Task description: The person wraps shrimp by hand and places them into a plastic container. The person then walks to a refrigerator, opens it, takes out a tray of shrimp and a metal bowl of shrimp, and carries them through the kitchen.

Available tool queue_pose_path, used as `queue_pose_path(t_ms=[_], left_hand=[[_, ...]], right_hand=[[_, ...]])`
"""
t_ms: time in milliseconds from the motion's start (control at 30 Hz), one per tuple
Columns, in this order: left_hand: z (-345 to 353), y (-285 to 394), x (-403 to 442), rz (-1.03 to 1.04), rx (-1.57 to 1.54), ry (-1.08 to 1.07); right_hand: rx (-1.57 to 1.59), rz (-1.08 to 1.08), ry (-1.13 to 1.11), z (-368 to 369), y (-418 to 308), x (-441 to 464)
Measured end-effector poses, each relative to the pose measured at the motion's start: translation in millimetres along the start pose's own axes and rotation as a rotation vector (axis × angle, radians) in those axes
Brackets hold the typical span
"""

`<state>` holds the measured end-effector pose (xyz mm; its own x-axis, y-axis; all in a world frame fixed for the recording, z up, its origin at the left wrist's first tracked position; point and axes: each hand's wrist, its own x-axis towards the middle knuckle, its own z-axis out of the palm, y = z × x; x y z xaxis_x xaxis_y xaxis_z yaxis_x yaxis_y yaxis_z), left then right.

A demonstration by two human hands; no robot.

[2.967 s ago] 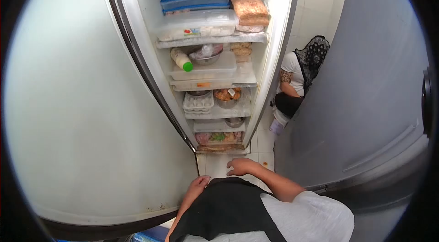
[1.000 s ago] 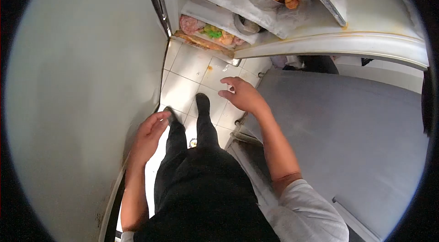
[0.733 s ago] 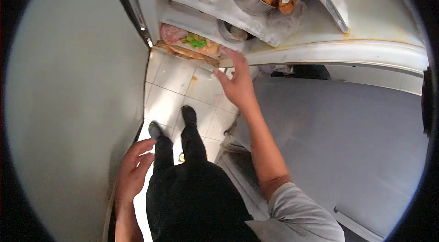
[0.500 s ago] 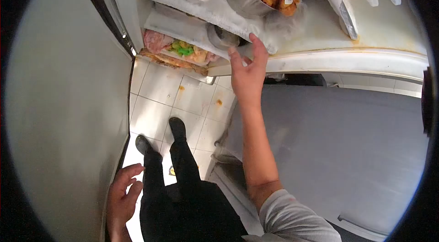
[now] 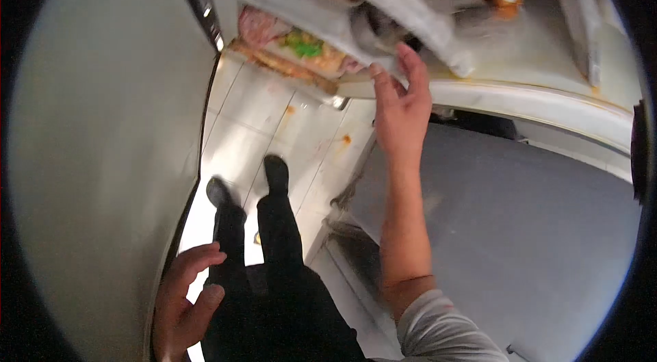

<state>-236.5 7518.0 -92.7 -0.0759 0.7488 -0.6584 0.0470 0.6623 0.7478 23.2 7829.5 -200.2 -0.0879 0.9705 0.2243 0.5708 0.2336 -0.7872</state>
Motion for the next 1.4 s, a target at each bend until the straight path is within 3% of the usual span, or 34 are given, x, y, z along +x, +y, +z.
queue_pose_path(t_ms=[67, 100, 200, 300, 433, 533, 633, 733, 833, 933, 1033, 1233, 1400], left_hand=[[-2, -10, 3, 0.051, 0.049, -0.019], [-4, -16, 5, 0.088, 0.066, -0.022], [-2, -18, 9, -0.077, 0.007, 0.012], [0, -22, 11, -0.094, -0.026, 0.03], [-6, -25, 11, -0.093, 0.042, 0.008], [-6, -25, 13, -0.096, 0.035, -0.005], [-6, -25, 18, -0.062, 0.004, -0.002], [-7, -26, 18, -0.038, 0.007, -0.006], [-5, -21, 19, -0.063, -0.009, 0.007], [-3, -18, 19, -0.037, 0.007, -0.002], [-2, -14, 24, 0.003, 0.007, -0.021], [7, -37, 46, -0.077, -0.016, -0.025], [24, -62, 100, -0.091, -0.366, 0.297]], right_hand=[[-0.154, -0.113, -0.033, 19, 27, 0], [-0.31, -0.366, 0.003, 27, 45, 8], [-0.531, -0.535, 0.081, 47, 66, 48], [-0.655, -0.48, 0.07, 62, 84, 90], [-0.553, -0.307, 0.063, 80, 70, 116], [-0.774, -0.333, 0.018, 94, 77, 132], [-0.565, -0.285, 0.132, 113, 87, 138], [-0.295, -0.54, 0.328, 128, 97, 143], [-0.322, -0.265, 0.25, 113, 81, 99], [-0.305, -0.133, 0.194, 94, 49, 45], [-0.321, -0.376, 0.157, 73, 59, -4], [-0.13, -0.329, -0.065, 30, 44, -82], [-0.124, -0.337, -0.187, -8, 14, -112]])
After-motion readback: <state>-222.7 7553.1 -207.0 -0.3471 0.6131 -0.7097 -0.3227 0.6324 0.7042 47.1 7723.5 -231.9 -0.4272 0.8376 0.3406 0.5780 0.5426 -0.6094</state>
